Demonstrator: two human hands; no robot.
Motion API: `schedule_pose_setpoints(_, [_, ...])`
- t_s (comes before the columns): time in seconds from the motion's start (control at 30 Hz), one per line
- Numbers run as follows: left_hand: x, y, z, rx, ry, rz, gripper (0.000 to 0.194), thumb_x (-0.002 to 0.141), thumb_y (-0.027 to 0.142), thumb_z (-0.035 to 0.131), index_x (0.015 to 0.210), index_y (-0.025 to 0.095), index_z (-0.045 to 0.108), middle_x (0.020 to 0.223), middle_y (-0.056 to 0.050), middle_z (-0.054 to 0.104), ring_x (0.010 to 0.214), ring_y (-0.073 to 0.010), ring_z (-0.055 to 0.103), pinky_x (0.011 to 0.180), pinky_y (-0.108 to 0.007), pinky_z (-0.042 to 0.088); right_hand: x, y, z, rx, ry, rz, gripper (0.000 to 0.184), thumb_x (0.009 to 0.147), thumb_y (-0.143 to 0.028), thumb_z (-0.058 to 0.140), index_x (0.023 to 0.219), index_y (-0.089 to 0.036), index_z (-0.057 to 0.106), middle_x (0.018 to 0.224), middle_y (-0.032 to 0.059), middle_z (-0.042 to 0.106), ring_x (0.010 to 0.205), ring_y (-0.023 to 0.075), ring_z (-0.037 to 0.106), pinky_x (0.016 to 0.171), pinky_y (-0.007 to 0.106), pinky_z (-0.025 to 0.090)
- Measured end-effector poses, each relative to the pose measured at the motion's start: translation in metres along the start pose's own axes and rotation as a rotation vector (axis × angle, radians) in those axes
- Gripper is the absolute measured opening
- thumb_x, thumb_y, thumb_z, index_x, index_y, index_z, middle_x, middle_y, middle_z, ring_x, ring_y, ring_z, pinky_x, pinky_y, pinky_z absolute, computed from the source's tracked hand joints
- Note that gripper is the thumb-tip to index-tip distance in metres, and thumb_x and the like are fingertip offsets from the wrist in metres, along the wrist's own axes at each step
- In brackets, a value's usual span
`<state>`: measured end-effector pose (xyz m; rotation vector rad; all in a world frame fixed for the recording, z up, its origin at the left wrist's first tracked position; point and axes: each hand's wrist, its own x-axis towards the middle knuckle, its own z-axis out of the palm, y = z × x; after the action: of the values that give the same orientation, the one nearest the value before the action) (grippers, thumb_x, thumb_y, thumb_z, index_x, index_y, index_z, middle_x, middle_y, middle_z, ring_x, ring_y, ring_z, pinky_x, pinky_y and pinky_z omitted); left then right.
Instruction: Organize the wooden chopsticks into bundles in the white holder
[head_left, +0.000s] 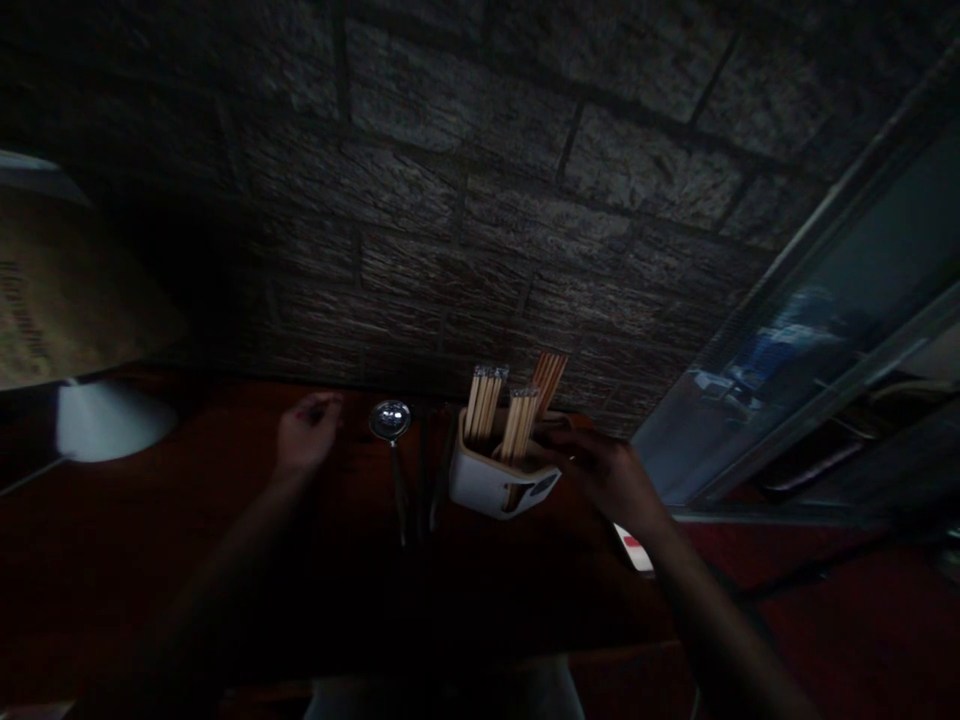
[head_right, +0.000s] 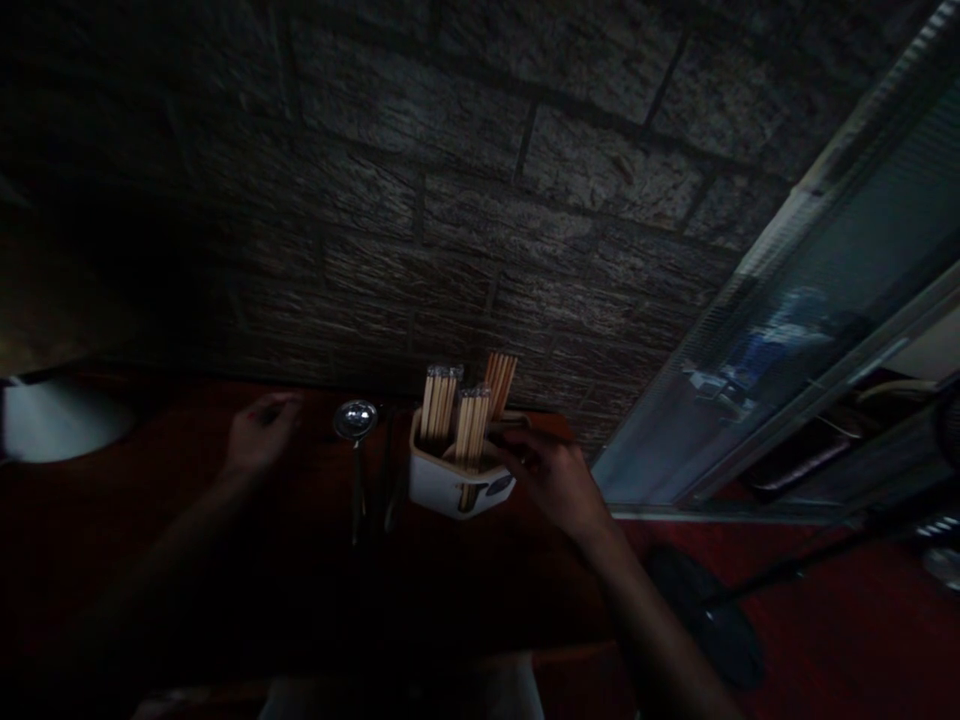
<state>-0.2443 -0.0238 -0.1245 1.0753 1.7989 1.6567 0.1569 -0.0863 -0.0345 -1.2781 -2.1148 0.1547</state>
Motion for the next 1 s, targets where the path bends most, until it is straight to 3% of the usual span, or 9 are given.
schedule_pose_setpoints(0.17, [-0.002,0.003,0.0,0.002,0.009,0.002,0.019,0.078,0.029,0.063,0.091,0.015,0.066,0.077,-0.002,0.066,0.067,-0.0154,0.062,0.064,-0.024,0.051,0.004,-0.001,0.007,0.042,0.005,-0.013,0.02,0.088,-0.031,0.064,0.104,-0.021,0.073,0.102,0.0056,0.077,0.078,0.0188,0.073,0.069,0.028,0.056])
schedule_pose_setpoints(0.43, [0.002,-0.001,0.0,0.024,-0.005,0.023,0.022,0.078,0.031,0.062,0.092,0.015,0.067,0.079,-0.002,0.068,0.067,-0.0158,0.063,0.066,-0.026,0.051,0.005,0.011,-0.002,-0.061,0.032,0.004,0.026,0.089,-0.021,0.058,0.109,-0.019,0.073,0.094,0.0066,0.078,0.068,0.0164,0.071,0.063,0.025,0.054])
schedule_pose_setpoints(0.83, [0.003,-0.003,0.001,0.058,-0.004,0.041,0.019,0.078,0.031,0.061,0.09,0.017,0.066,0.081,-0.005,0.069,0.069,-0.0184,0.064,0.068,-0.029,0.052,0.019,0.027,-0.02,-0.1,-0.16,-0.114,0.028,0.088,-0.015,0.051,0.103,-0.021,0.074,0.095,0.0051,0.076,0.068,0.0145,0.069,0.064,0.025,0.052])
schedule_pose_setpoints(1.0, [0.003,-0.004,0.001,0.05,-0.012,0.051,0.021,0.078,0.031,0.061,0.091,0.016,0.066,0.085,-0.005,0.069,0.072,-0.0175,0.063,0.071,-0.028,0.052,0.021,0.032,-0.022,-0.067,-0.17,-0.108,0.025,0.088,-0.016,0.053,0.099,-0.022,0.074,0.089,0.0033,0.076,0.068,0.0144,0.069,0.061,0.023,0.051])
